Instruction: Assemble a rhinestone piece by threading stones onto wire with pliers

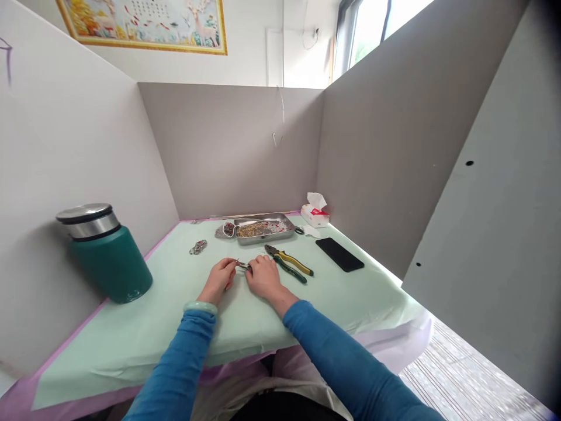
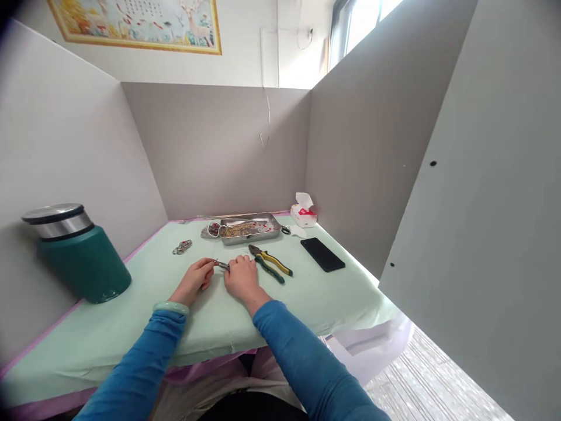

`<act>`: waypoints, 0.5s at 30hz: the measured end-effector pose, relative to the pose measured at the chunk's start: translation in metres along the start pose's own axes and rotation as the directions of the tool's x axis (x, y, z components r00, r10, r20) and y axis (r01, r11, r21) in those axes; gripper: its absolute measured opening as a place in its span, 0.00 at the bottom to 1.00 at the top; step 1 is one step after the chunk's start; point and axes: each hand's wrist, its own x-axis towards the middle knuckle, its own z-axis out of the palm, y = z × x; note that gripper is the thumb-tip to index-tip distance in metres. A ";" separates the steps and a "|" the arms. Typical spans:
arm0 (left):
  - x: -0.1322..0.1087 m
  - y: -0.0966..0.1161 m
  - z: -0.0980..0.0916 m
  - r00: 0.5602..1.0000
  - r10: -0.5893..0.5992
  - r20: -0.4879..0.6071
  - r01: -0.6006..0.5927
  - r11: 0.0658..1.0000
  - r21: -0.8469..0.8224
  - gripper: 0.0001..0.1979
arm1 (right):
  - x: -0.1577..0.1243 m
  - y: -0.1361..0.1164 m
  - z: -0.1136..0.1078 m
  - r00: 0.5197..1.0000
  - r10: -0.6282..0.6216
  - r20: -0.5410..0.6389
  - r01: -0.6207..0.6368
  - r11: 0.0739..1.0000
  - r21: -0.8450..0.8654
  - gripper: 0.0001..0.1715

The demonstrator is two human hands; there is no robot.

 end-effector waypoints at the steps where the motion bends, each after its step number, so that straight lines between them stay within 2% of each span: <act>1: 0.000 0.000 0.000 1.000 -0.001 0.001 0.001 1.000 -0.001 0.11 | 0.000 0.000 0.000 1.000 0.002 -0.003 -0.002 1.000 0.005 0.16; 15: 0.002 -0.001 -0.001 1.000 -0.014 -0.012 0.014 1.000 -0.001 0.13 | 0.001 -0.001 -0.001 1.000 0.003 -0.010 -0.003 0.999 0.039 0.17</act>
